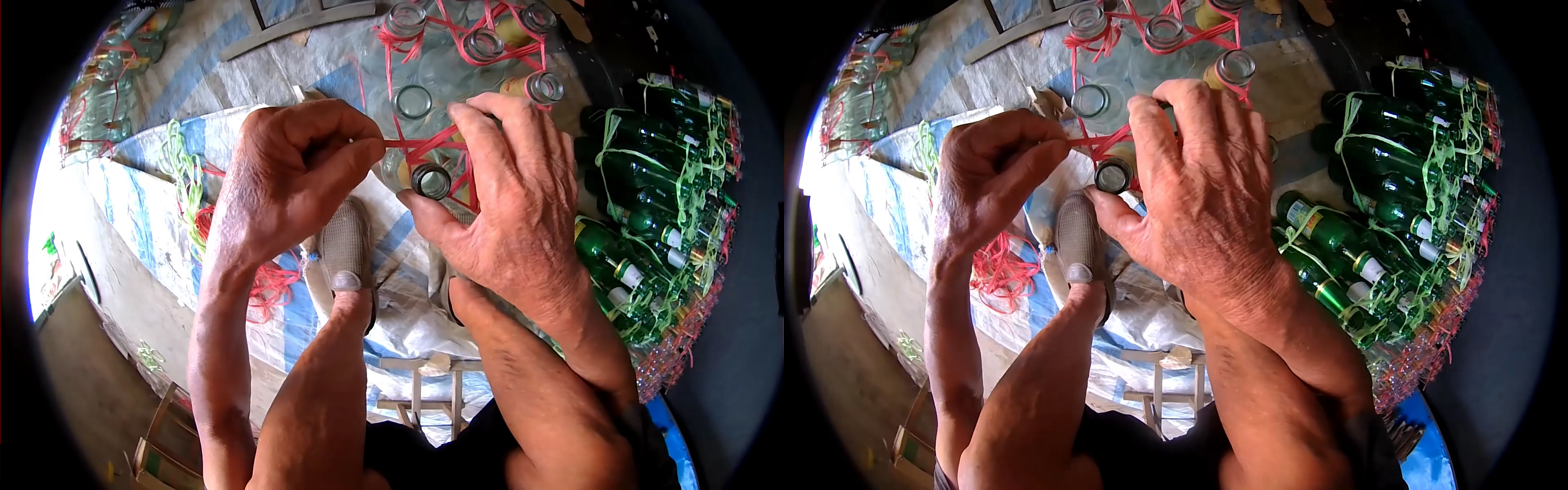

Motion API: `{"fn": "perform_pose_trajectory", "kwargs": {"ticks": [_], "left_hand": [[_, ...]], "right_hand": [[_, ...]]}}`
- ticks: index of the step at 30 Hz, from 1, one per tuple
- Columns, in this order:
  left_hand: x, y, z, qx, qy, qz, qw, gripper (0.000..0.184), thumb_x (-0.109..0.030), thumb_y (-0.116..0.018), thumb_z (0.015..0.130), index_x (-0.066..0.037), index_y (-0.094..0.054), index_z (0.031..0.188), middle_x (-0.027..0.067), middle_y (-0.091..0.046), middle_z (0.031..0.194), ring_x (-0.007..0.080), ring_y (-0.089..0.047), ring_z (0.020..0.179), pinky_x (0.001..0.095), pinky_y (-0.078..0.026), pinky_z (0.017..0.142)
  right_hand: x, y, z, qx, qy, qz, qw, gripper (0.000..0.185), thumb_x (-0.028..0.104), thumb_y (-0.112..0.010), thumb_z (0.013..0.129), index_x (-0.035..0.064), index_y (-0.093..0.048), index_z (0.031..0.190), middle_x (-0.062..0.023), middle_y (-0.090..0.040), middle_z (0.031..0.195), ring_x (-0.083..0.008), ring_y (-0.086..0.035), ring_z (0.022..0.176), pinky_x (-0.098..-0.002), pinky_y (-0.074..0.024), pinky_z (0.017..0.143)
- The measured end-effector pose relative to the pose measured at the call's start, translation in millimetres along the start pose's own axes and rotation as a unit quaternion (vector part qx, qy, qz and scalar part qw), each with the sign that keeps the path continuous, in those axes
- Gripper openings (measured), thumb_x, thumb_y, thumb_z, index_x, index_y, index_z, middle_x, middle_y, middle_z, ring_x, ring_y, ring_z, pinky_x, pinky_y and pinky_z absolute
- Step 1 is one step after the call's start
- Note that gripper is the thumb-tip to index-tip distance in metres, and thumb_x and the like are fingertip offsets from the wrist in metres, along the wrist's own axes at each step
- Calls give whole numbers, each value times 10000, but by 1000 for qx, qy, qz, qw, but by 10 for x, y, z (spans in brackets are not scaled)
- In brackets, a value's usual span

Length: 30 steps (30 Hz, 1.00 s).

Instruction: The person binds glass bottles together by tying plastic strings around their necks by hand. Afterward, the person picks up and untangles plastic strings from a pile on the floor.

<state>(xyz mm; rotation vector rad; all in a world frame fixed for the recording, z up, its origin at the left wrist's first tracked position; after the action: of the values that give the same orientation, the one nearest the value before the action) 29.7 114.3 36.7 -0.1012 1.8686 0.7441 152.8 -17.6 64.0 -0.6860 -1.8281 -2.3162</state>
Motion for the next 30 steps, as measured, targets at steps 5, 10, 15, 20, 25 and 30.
{"fn": "perform_pose_trajectory", "kwargs": {"ticks": [5,10,15,20,25,30], "left_hand": [[-360,33,77,19,-54,98,994,80,-37,-734,932,24,-733,983,14,-620,716,54,-495,630,271,-395,561],[-772,-49,236,46,-223,314,922,56,-42,-723,860,-11,-700,900,144,-668,798,358,-671,693,434,-515,618],[-957,-180,405,81,-289,379,875,89,-91,-762,865,-25,-704,880,120,-673,795,346,-683,709,444,-530,629],[-988,-233,622,109,-342,338,870,104,-116,-793,844,-30,-736,851,100,-717,815,322,-712,724,424,-546,639],[-995,-300,769,166,-337,329,866,103,-145,-803,866,-48,-772,850,93,-749,774,283,-735,691,397,-570,659],[-1149,-254,884,212,-251,346,879,108,-166,-788,899,-64,-817,881,125,-768,820,299,-759,822,455,-589,789]], "right_hand": [[-1,-7,6,-20,6,13,1000,700,353,-908,670,26,-632,1224,-124,-582,1214,-346,-592,1090,-502,-460,943],[-14,-20,-12,-40,11,21,999,664,353,-899,669,23,-608,1166,-140,-571,1175,-338,-580,1051,-501,-455,920],[-20,-19,-11,-34,12,25,999,701,336,-914,640,15,-597,1176,-147,-558,1162,-320,-558,1040,-495,-444,920],[-14,-9,-18,-35,12,18,999,707,344,-914,642,11,-602,1182,-146,-554,1170,-319,-557,1069,-496,-438,934],[-9,-16,-5,-33,10,27,999,685,346,-908,654,7,-621,1176,-143,-560,1169,-317,-562,1079,-489,-440,947],[-13,-12,-10,-33,9,27,999,665,346,-903,670,5,-630,1172,-145,-574,1196,-316,-574,1092,-493,-451,985]]}}
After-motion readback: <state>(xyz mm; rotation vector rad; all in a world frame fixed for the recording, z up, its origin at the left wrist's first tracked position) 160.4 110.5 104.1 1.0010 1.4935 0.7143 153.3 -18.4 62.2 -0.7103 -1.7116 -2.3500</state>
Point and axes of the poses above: each hand's wrist, its own z-axis towards the middle knuckle, its own y-axis out of the back of the hand, x = y × z, the point moved 8 cm from there along z, towards the middle knuckle
